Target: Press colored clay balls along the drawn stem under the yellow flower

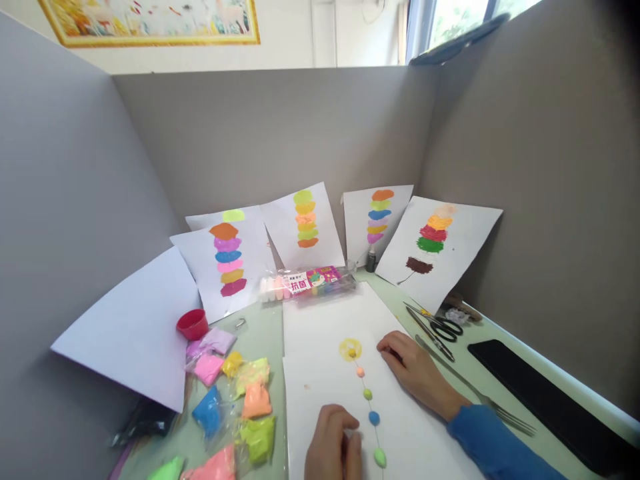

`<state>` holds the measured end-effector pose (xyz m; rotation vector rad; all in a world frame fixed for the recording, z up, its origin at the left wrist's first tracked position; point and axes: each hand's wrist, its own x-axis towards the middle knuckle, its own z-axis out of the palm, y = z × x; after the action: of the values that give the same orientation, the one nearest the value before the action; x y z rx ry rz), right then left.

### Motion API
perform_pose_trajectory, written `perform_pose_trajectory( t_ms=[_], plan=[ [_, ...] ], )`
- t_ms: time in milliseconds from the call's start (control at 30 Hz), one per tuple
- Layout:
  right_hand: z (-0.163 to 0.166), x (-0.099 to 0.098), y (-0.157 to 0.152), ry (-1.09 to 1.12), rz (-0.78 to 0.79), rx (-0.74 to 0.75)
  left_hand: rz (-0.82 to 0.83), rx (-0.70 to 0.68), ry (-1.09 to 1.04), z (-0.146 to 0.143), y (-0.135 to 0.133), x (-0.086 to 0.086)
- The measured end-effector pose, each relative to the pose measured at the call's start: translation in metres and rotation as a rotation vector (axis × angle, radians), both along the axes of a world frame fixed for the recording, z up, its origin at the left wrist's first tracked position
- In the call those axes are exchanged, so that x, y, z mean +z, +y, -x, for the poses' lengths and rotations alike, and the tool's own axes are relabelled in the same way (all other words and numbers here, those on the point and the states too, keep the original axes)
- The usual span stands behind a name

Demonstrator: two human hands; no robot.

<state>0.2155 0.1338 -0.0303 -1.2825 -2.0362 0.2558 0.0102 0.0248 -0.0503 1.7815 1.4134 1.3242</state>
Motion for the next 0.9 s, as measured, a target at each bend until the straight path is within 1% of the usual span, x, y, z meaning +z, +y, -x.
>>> perform_pose_trajectory(
  t_ms=[100,267,433,467,567,633,667,733,800,900],
  plan=[
    [0.001,-0.001,0.0,-0.079,-0.056,-0.004,0.056,-0.055,-0.054,0.005,-0.001,0.011],
    [0.006,-0.002,-0.006,-0.255,-0.149,-0.017,0.261,-0.094,-0.139,0.014,-0.003,0.026],
    [0.01,-0.001,-0.01,-0.348,-0.162,-0.066,0.472,-0.102,-0.291,0.019,0.005,0.041],
    [0.01,-0.001,-0.01,-0.355,-0.161,-0.07,0.488,-0.092,-0.306,0.02,0.007,0.044],
    [0.01,0.001,-0.013,-0.37,-0.163,-0.081,0.477,-0.07,-0.257,0.023,0.011,0.051],
    [0.01,0.002,-0.015,-0.381,-0.161,-0.09,0.412,-0.055,-0.16,0.026,0.008,0.055],
    [0.01,0.003,-0.016,-0.386,-0.159,-0.095,0.353,-0.044,-0.069,0.027,0.005,0.057],
    [0.011,0.003,-0.018,-0.4,-0.157,-0.102,0.214,-0.05,0.188,0.03,-0.006,0.061],
    [0.011,0.003,-0.019,-0.414,-0.156,-0.105,0.118,-0.08,0.435,0.032,-0.018,0.063],
    [0.01,0.002,-0.02,-0.43,-0.161,-0.108,0.103,-0.089,0.634,0.034,-0.033,0.062]
  ],
)
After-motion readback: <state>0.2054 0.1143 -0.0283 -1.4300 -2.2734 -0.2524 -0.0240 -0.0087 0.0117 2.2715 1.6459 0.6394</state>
